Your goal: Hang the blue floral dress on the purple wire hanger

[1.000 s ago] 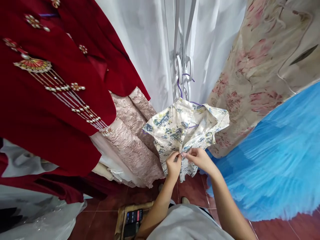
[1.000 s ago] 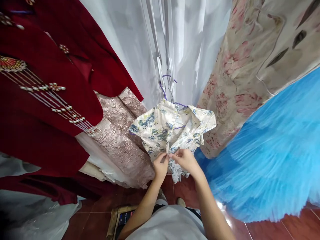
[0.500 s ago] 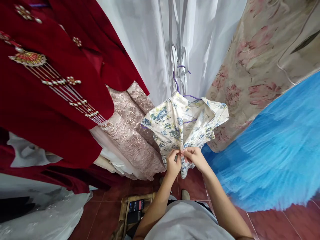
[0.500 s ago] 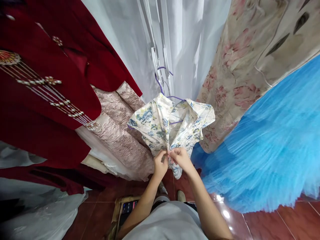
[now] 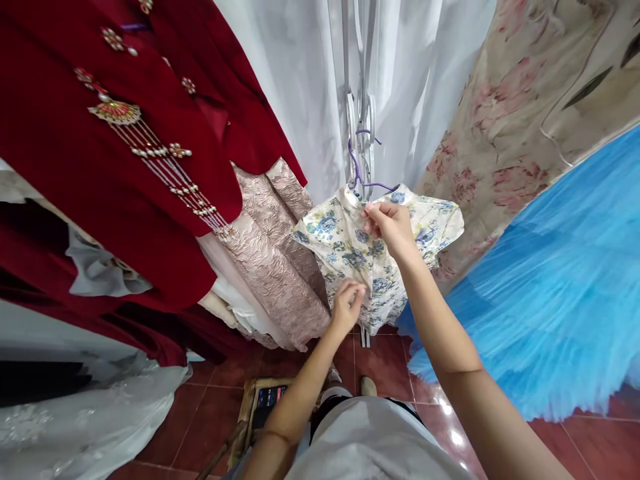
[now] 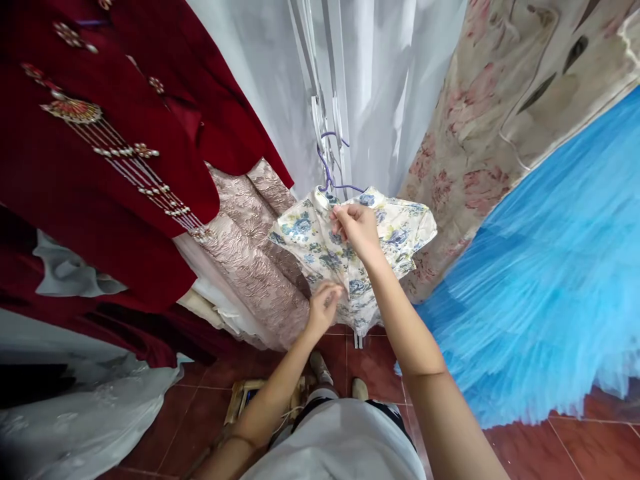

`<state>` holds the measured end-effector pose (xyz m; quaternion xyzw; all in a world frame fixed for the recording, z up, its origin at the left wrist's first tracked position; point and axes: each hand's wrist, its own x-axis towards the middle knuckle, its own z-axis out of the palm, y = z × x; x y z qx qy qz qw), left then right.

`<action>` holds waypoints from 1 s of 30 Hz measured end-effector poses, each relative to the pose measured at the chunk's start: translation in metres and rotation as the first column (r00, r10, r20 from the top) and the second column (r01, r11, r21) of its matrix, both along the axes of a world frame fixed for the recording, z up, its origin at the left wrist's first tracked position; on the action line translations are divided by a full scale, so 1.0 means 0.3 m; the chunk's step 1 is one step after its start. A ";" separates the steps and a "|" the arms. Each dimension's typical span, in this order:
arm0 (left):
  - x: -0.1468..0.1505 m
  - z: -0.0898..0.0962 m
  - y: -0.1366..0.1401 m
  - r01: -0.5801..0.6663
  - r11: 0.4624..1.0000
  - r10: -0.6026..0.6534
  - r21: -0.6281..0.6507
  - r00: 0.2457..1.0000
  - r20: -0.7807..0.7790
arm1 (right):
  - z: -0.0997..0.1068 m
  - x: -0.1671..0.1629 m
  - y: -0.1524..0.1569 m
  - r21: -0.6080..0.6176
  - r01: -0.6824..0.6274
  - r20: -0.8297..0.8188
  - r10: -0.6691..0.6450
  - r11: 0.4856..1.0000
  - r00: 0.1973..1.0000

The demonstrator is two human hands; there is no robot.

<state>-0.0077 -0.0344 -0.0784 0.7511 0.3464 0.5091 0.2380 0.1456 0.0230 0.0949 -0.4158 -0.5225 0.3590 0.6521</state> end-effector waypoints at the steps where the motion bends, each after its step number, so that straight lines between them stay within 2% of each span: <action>1: -0.012 0.070 0.041 -0.041 0.996 0.039 0.083 0.999 0.034 | -0.009 -0.002 -0.010 0.006 -0.005 0.016 0.005 1.000 1.000; 3: -0.028 0.238 0.128 -0.149 0.954 0.131 0.258 0.988 0.088 | -0.024 0.000 -0.029 0.020 -0.015 0.049 0.014 1.000 0.999; 4: -0.031 0.326 0.170 -0.148 0.937 0.134 0.317 0.989 0.065 | -0.029 0.003 -0.037 0.028 -0.021 0.065 0.019 0.999 0.998; 6: -0.026 0.484 0.246 -0.043 0.919 0.091 0.393 0.990 -0.104 | -0.031 0.012 -0.044 0.046 -0.031 0.091 0.027 0.998 0.995; 8: -0.008 0.593 0.301 0.101 0.897 0.047 0.430 0.946 -0.320 | -0.029 0.020 -0.039 0.061 -0.029 0.112 0.022 0.998 0.993; 10: 0.013 0.648 0.336 0.182 0.872 0.047 0.454 0.892 -0.449 | -0.032 0.021 -0.022 0.065 -0.010 0.121 0.002 0.998 0.993; 12: 0.025 0.670 0.355 0.186 0.852 0.080 0.490 0.878 -0.472 | -0.050 0.013 0.000 0.063 0.008 0.119 -0.016 0.998 0.993; 16: -0.018 0.720 0.397 0.055 0.838 0.152 0.542 0.932 -0.329 | -0.153 -0.023 0.016 -0.017 0.000 0.176 0.003 1.000 0.984; 19: -0.133 0.766 0.458 -0.062 0.851 0.195 0.522 0.960 -0.203 | -0.267 -0.054 -0.028 -0.138 -0.022 0.216 0.052 0.990 0.975; 22: -0.285 0.743 0.521 -0.052 0.894 0.144 0.444 0.973 -0.177 | -0.376 -0.084 -0.097 -0.224 -0.060 0.179 0.102 0.973 0.979; 24: -0.372 0.672 0.543 -0.005 0.945 0.069 0.327 0.980 -0.186 | -0.435 -0.104 -0.130 -0.260 -0.079 0.112 0.112 0.962 0.987; 26: -0.432 0.573 0.542 0.012 0.980 0.031 0.200 0.976 -0.213 | -0.481 -0.122 -0.141 -0.279 -0.092 0.037 0.106 0.956 0.994; 28: -0.462 0.472 0.525 -0.063 0.984 0.103 0.166 0.964 -0.247 | -0.517 -0.134 -0.135 -0.291 -0.102 -0.016 0.101 0.951 0.995; 30: -0.471 0.386 0.504 -0.180 0.955 0.237 0.234 0.941 -0.243 | -0.546 -0.136 -0.121 -0.302 -0.109 -0.039 0.102 0.947 0.994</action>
